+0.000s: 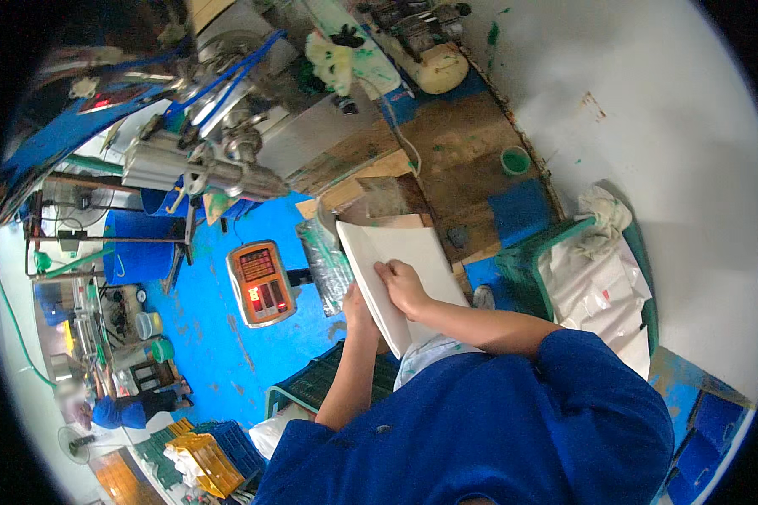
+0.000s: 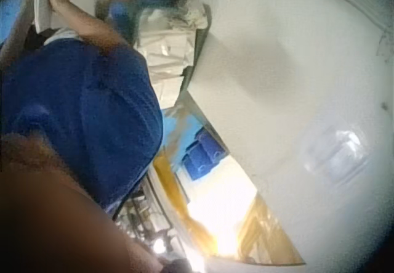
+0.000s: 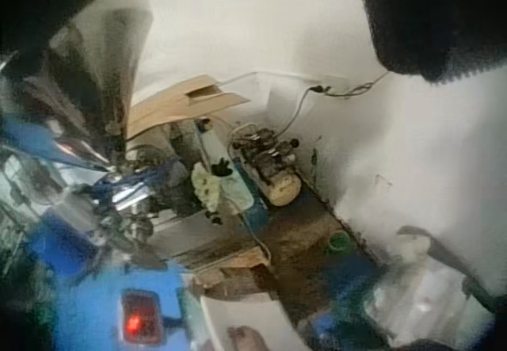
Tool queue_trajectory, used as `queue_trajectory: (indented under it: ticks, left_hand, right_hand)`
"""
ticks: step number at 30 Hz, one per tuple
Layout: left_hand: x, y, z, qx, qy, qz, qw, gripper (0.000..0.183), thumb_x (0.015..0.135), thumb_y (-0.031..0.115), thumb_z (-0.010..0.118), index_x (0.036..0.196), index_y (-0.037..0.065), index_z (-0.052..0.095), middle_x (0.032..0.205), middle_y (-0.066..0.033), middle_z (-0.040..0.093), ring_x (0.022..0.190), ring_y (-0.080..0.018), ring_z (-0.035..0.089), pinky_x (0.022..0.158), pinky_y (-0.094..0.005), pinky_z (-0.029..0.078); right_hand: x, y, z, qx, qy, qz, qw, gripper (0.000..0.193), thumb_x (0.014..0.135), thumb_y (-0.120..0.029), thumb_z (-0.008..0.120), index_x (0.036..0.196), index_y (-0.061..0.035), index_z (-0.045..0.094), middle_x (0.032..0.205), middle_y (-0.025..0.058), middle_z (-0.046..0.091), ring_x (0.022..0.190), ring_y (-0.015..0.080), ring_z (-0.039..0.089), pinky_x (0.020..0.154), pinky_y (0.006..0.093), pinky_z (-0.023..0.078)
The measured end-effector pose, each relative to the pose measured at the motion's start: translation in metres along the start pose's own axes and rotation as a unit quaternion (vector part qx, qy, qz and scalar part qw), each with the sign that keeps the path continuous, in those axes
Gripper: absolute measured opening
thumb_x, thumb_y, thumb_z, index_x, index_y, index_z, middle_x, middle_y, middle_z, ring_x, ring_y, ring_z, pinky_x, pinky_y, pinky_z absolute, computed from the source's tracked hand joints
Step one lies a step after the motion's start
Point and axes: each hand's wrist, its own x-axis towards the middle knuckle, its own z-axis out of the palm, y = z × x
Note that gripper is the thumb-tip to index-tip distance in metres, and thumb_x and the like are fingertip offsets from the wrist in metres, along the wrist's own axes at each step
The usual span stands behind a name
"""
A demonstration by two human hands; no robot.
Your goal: The person scoops a green granular substance from a large blue barrel into white paper pouches using a green scoop. The filled pouches are then placed into a green plastic crate. The person repeats this scooping and filling process multiple times.
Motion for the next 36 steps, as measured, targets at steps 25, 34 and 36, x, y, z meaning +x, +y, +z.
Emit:
queue_trajectory:
  ticks: [25,34,36]
  left_hand:
    - [0.208,0.041,-0.019,0.493,0.188,0.244,0.814,0.037,0.081,0.038,0.06,0.079,0.002,0.057,0.072,-0.0134,0.061,0.068,-0.0338,0.057,0.062,-0.0452,0.044]
    - [0.201,0.031,-0.036,0.142,0.058,0.096,0.984,0.014,0.086,0.016,0.058,0.087,0.002,0.064,0.068,0.001,0.058,0.056,-0.006,0.049,0.048,-0.0225,0.041]
    - [0.198,0.03,-0.037,0.118,0.04,0.119,0.985,0.014,0.086,0.015,0.058,0.087,0.002,0.063,0.067,0.0004,0.057,0.055,-0.0066,0.048,0.048,-0.0232,0.041]
  right_hand:
    - [0.22,-0.002,-0.001,-0.322,0.287,-0.006,0.902,0.041,0.081,-0.045,0.056,0.094,-0.0064,0.056,0.1,0.016,0.057,0.094,0.0343,0.055,0.076,0.0449,0.046]
    - [0.219,-0.007,-0.003,-0.317,0.286,0.011,0.904,0.041,0.079,-0.044,0.058,0.101,-0.0092,0.055,0.11,0.014,0.051,0.106,0.0342,0.048,0.082,0.0485,0.043]
    - [0.22,-0.005,-0.002,-0.3,0.289,0.006,0.909,0.038,0.079,-0.044,0.058,0.097,-0.0104,0.056,0.108,0.0135,0.051,0.105,0.035,0.048,0.083,0.0494,0.041]
